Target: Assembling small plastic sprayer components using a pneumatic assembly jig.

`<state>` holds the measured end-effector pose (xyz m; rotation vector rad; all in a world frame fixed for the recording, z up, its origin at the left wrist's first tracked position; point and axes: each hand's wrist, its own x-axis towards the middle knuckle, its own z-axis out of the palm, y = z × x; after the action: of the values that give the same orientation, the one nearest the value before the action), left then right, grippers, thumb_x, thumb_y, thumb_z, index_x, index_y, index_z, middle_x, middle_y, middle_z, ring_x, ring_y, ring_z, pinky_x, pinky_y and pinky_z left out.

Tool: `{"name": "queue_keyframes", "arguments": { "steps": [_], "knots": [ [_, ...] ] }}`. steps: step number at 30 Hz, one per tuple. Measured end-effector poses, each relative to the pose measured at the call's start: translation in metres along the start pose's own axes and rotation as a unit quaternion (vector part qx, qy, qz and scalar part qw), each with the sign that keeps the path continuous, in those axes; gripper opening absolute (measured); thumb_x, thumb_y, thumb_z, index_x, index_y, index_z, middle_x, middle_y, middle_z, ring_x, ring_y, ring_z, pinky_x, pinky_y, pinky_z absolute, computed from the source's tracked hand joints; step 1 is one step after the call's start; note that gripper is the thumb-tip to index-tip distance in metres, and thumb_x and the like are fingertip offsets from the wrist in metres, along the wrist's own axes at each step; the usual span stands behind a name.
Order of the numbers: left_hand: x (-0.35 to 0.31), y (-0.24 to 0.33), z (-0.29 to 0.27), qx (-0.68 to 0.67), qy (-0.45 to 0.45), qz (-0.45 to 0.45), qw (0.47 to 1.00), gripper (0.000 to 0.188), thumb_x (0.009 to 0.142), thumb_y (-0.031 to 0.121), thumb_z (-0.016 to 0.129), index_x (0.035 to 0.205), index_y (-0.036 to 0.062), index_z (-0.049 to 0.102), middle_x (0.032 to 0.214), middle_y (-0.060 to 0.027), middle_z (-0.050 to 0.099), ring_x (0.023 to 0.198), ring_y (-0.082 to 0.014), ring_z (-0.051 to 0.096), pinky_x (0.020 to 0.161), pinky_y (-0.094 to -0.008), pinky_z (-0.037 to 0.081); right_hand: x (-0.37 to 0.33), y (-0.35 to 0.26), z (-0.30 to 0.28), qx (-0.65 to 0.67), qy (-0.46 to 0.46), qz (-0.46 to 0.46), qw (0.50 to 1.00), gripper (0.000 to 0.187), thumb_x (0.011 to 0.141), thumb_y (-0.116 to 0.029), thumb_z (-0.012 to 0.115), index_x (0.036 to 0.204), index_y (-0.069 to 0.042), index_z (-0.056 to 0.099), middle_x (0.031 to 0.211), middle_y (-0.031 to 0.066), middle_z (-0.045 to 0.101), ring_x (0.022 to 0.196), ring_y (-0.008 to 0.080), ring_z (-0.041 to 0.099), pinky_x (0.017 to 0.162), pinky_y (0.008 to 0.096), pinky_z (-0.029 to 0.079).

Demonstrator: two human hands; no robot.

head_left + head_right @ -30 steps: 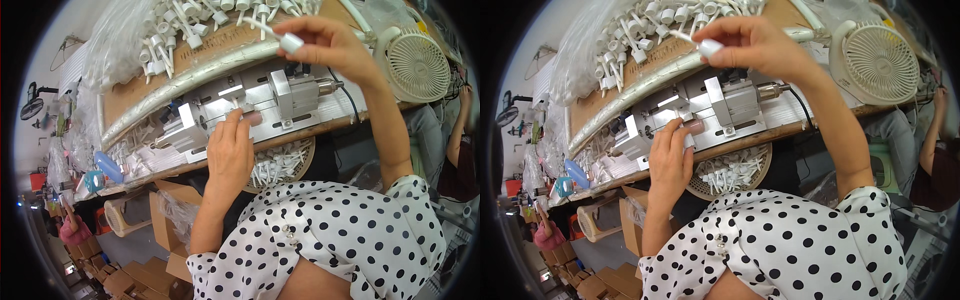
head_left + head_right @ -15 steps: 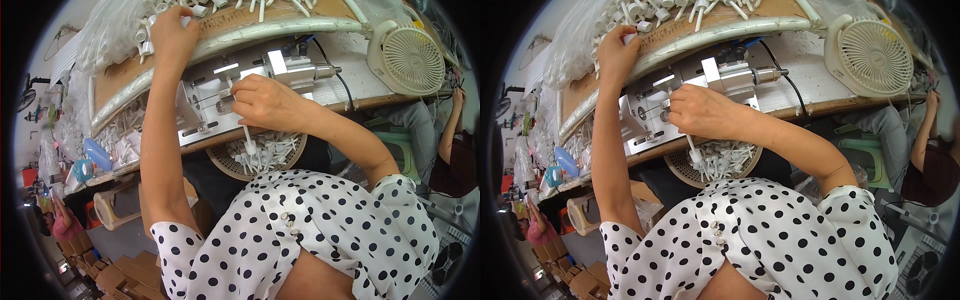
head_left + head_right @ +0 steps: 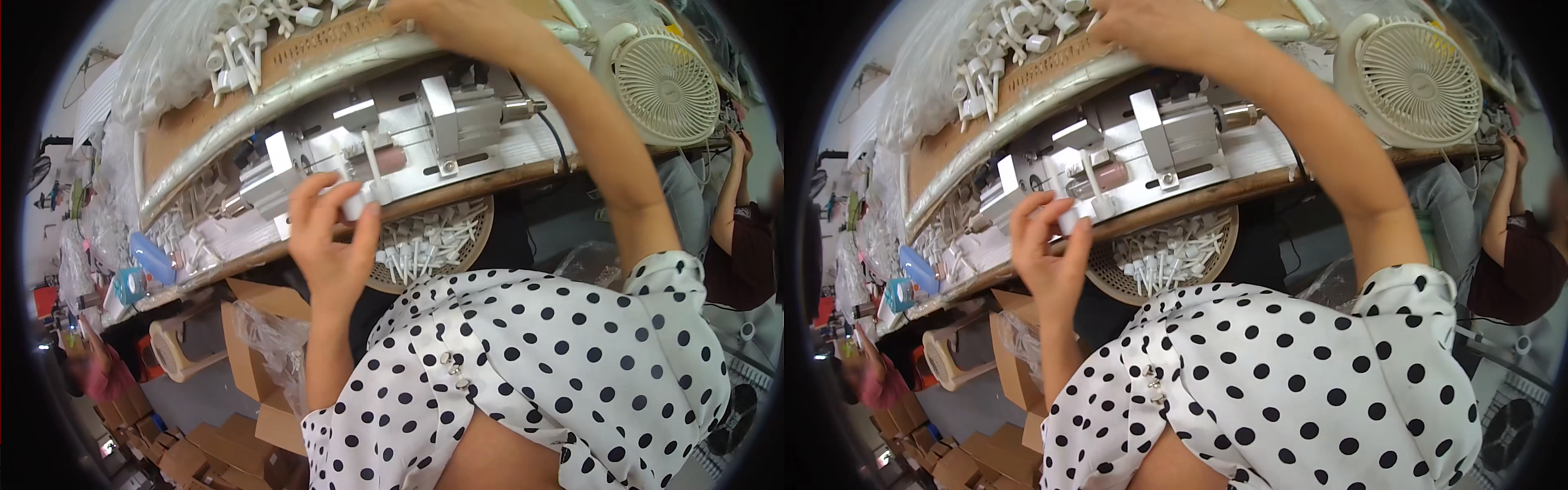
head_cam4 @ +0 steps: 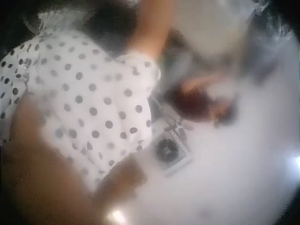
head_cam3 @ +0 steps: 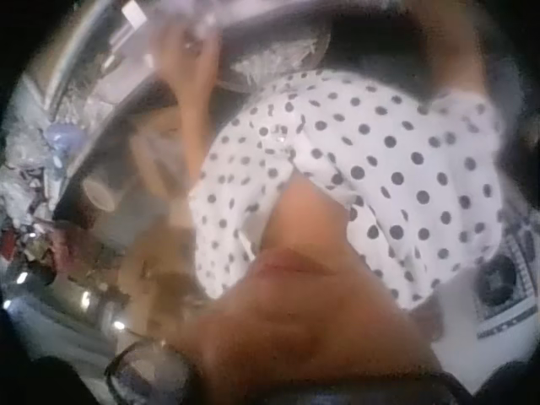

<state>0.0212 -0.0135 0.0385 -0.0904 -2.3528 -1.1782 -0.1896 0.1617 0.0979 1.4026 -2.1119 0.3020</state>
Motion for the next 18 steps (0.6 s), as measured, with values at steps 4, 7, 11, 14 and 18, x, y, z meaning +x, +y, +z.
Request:
{"name": "queue_keyframes", "arguments": {
  "steps": [4,7,11,14,18],
  "knots": [
    [-0.004,-0.020,0.021,0.045,-0.006,0.063,0.997,0.022,0.069,0.000,0.066,0.091,0.0024,0.062,0.108,-0.0108,0.054,0.079,-0.0155,0.057,0.053,-0.0239,0.047,0.015,0.020,0.010,-0.016,-0.007,-0.062,0.998,0.011,0.069,-0.010,0.059,0.076,-0.002,0.060,0.076,0.0112,0.056,0.072,0.0287,0.058,0.064,0.0368,0.047],
    [0.000,-0.019,0.028,0.092,-0.045,0.064,0.993,0.022,0.069,0.001,0.065,0.090,0.0004,0.061,0.107,-0.0140,0.055,0.086,-0.0216,0.059,0.063,-0.0267,0.049,0.021,0.012,0.008,0.134,0.069,0.003,0.989,0.010,0.075,-0.010,0.057,0.078,-0.001,0.059,0.074,0.0109,0.057,0.067,0.0263,0.057,0.061,0.0342,0.046],
    [0.008,-0.015,0.033,0.125,-0.046,0.111,0.985,0.022,0.072,0.002,0.063,0.093,-0.0016,0.057,0.106,-0.0173,0.054,0.095,-0.0347,0.056,0.080,-0.0378,0.045,0.014,-0.018,-0.015,0.515,0.125,0.286,0.798,0.012,0.082,-0.012,0.054,0.083,-0.001,0.058,0.070,0.0128,0.059,0.061,0.0230,0.056,0.057,0.0318,0.045],
    [0.010,-0.009,0.033,0.123,-0.060,0.097,0.986,0.022,0.072,0.002,0.063,0.092,-0.0017,0.056,0.106,-0.0173,0.053,0.095,-0.0343,0.056,0.079,-0.0371,0.046,-0.007,-0.034,-0.029,0.551,0.083,0.323,0.766,0.014,0.081,-0.014,0.054,0.086,-0.001,0.058,0.070,0.0162,0.060,0.063,0.0264,0.059,0.058,0.0358,0.046],
    [0.015,-0.006,0.028,0.129,-0.094,0.108,0.981,0.023,0.072,0.005,0.065,0.092,-0.0015,0.055,0.106,-0.0173,0.053,0.090,-0.0344,0.057,0.074,-0.0372,0.047,-0.043,-0.055,-0.026,0.692,0.030,0.327,0.643,0.030,0.074,-0.009,0.063,0.104,-0.005,0.058,0.087,0.0044,0.056,0.084,0.0135,0.058,0.069,0.0258,0.047]
  ]
}}
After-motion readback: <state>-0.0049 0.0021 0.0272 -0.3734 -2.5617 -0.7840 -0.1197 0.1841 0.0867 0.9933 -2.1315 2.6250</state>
